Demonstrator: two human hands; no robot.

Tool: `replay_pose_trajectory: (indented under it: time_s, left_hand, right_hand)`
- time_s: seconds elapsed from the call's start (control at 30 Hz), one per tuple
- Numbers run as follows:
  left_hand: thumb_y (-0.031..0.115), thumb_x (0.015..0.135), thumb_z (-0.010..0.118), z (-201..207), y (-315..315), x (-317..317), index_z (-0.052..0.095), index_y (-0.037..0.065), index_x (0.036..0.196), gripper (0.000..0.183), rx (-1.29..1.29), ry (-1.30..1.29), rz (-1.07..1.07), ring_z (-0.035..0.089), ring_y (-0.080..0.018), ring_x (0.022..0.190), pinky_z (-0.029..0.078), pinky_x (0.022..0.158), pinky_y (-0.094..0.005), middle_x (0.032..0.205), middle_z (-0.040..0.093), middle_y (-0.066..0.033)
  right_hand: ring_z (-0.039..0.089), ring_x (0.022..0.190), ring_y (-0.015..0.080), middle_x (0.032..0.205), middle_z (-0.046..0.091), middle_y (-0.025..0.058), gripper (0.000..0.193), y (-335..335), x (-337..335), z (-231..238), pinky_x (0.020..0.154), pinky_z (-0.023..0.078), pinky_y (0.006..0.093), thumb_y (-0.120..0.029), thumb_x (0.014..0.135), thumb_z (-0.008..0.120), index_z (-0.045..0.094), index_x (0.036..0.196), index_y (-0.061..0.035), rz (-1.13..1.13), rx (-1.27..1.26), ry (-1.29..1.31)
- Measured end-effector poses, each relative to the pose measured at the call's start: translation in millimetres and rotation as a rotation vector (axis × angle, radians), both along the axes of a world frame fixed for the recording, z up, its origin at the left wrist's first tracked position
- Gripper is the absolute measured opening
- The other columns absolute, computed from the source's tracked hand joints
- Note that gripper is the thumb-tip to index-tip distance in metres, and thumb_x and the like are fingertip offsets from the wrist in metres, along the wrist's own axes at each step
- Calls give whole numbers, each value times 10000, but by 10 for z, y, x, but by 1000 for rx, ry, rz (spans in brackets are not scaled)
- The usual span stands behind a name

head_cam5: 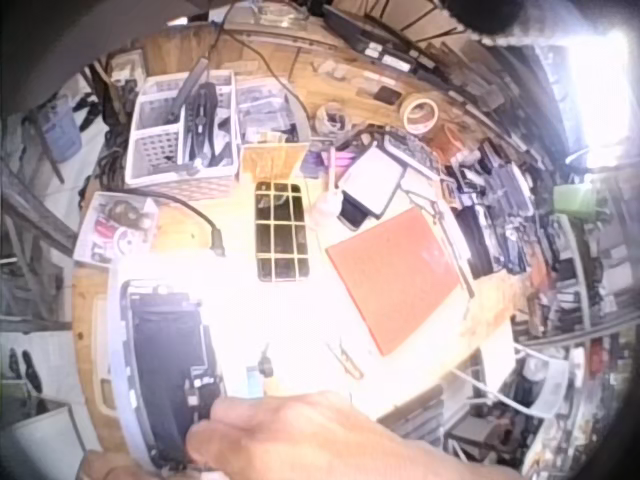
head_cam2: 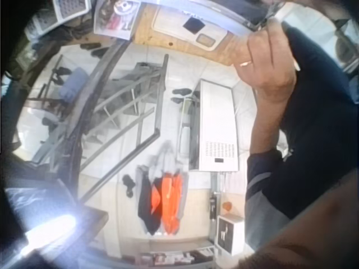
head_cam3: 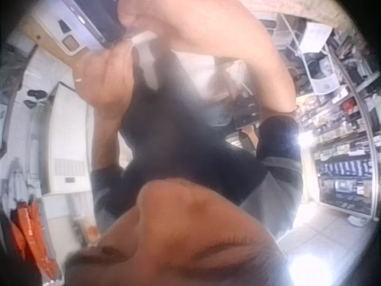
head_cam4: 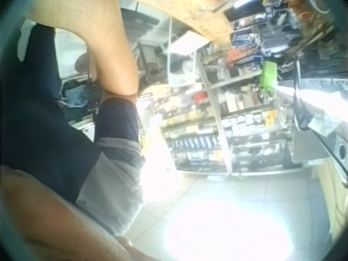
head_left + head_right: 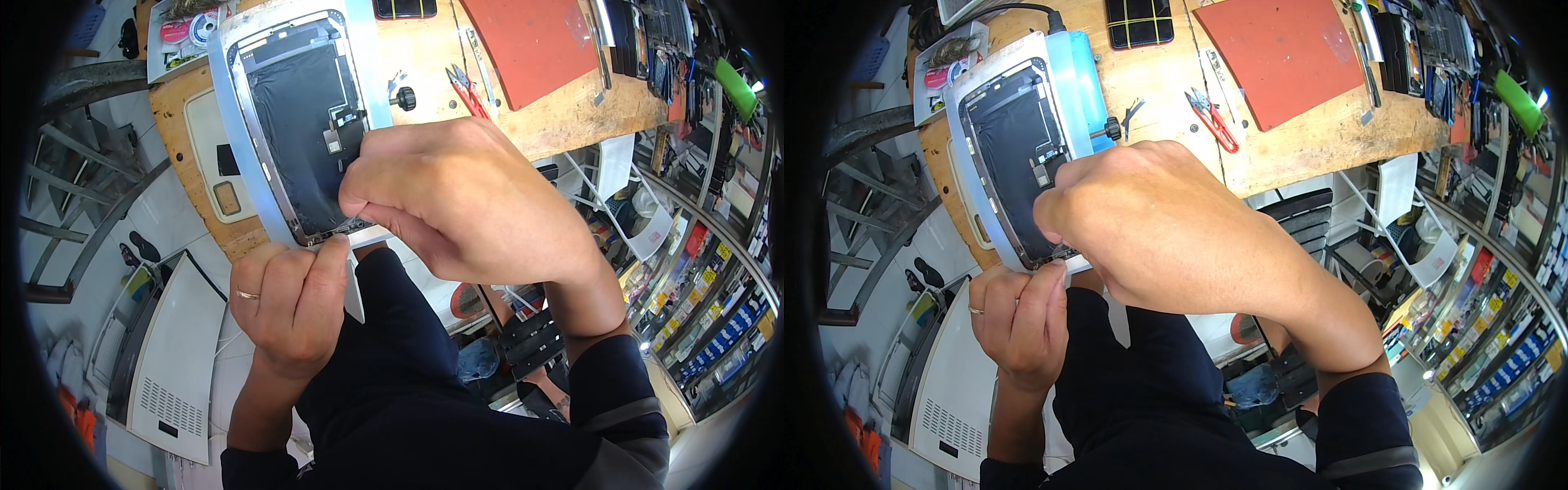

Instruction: The person works on a disassembled smartphone held in a blue fixture, applying liquid from a small bottle and using a red-handled tool to adjust internal components. The person repeatedly wipes and presses areas around the screen and battery while another person works nearby.

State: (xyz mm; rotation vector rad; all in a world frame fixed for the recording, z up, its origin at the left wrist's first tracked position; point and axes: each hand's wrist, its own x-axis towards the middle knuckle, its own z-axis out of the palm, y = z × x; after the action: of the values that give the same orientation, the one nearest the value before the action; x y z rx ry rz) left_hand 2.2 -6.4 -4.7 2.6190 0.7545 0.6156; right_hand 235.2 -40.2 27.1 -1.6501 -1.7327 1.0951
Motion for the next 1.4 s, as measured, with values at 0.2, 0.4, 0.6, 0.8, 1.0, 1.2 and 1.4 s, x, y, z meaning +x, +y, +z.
replay_pose_trajectory:
  time_s: [0.2, 0.4, 0.6, 0.8, 1.0, 1.2, 1.4]
  left_hand:
    - [87, 779, 887, 53, 32, 11, 775, 74, 976, 227, -56, 54, 6, 597, -254, 822, 492, 702, -379, 851, 558, -37]
    - [110, 777, 863, 96, 72, 28, 746, 69, 960, 221, -57, 110, 1, 598, -263, 832, 502, 742, -404, 850, 541, -51]
    - [91, 798, 838, 24, 67, 64, 720, 72, 931, 179, 14, 139, -6, 596, -267, 827, 496, 739, -402, 849, 539, -58]
    - [63, 813, 828, -10, 39, 62, 708, 64, 934, 171, 21, 122, 8, 591, -278, 824, 496, 736, -407, 850, 530, -67]
    - [93, 999, 742, -5, 37, 29, 692, 20, 1009, 89, -32, 115, -21, 574, -318, 843, 464, 736, -436, 914, 582, -114]
    - [86, 865, 842, -32, 30, 32, 706, 63, 954, 164, 15, 92, 11, 582, -278, 817, 490, 726, -409, 846, 522, -61]
    - [70, 980, 754, -41, 22, -6, 716, 23, 1028, 77, -41, 72, -3, 552, -306, 830, 454, 732, -431, 900, 564, -100]
  right_hand:
    - [697, 797, 386, 867, 688, 117, 77, 34, 22, 22, 657, 525, 461, -61, 923, 781, 734, 980, -41, 58, -11, -44]
    - [703, 787, 380, 857, 688, 108, 88, 47, 19, 5, 647, 526, 466, -68, 917, 785, 728, 979, -46, 75, 0, -54]
    - [701, 775, 382, 848, 687, 115, 87, 23, 5, 4, 643, 526, 465, -61, 913, 782, 719, 967, -33, 60, 21, -75]
    - [693, 780, 399, 840, 680, 130, 89, 24, 11, -40, 655, 529, 472, -47, 907, 775, 708, 961, -24, 56, 37, -38]
    - [742, 830, 405, 825, 718, 169, 154, 31, 7, -58, 686, 574, 494, -23, 747, 819, 718, 860, 8, 35, 46, -27]
    - [769, 852, 404, 818, 737, 186, 165, 49, -20, -42, 695, 599, 499, -13, 682, 825, 734, 817, 15, 49, 35, -51]
    - [774, 832, 395, 818, 740, 188, 125, 95, -26, 28, 675, 600, 490, -30, 731, 795, 739, 830, 21, 73, 73, -88]
